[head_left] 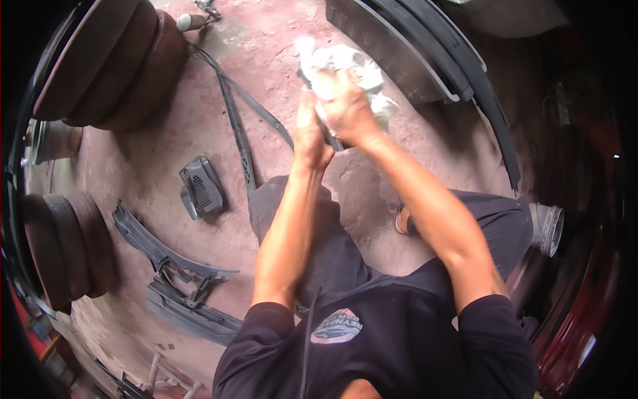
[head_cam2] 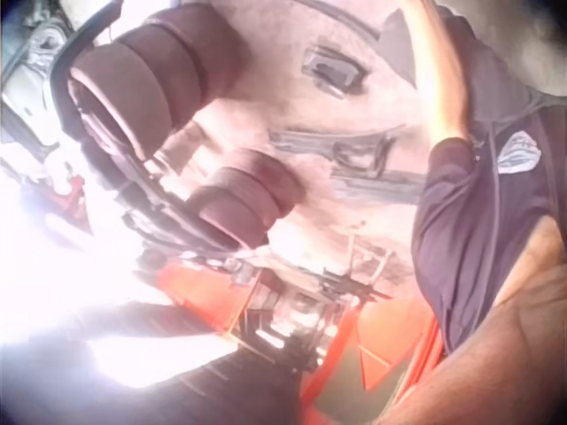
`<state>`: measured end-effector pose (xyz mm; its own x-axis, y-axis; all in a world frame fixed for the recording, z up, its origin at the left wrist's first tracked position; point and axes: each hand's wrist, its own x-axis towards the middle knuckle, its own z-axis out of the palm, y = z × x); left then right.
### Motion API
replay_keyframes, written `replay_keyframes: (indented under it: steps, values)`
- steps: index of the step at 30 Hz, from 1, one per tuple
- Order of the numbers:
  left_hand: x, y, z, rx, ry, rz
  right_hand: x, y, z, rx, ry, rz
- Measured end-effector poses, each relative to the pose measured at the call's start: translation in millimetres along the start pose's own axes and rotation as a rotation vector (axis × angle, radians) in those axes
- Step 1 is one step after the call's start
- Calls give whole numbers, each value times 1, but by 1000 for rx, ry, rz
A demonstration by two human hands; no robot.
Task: The person wipes various disassembled black plastic car parts with a white cloth. They handle multiple items including a grille, a long trim piece, and smaller components, cleaning them one by one in a workshop setting.
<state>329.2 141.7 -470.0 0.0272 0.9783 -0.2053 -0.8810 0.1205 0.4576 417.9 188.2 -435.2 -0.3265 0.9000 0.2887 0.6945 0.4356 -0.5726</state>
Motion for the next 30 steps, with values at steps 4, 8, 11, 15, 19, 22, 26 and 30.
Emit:
replay_keyframes:
  steps: [4, 8, 11, 15, 19, 22, 26, 30]
  values:
    - [7, 13, -19, -233, -88, 161, -24, -19, 1, -13, -45, -185]
    - [14, 24, -35, -83, -4, 211, -68, -15, -19, -84, -310, -308]
    - [21, 15, -49, -219, -43, 24, -63, -14, -30, 34, -267, -398]
    - [17, 2, -41, -211, -43, -112, -39, -9, -31, 230, -221, -405]
    - [23, 7, -48, -120, 52, -32, -30, 6, -47, 589, -303, 2]
    - [24, 28, -66, -137, 148, 20, -35, 12, -96, 671, -113, 348]
    - [19, 30, -51, -33, 171, 153, -24, 6, -143, 1239, 292, 362]
    - [4, 17, -17, 203, 84, 167, -18, 14, -67, 224, 55, -68]
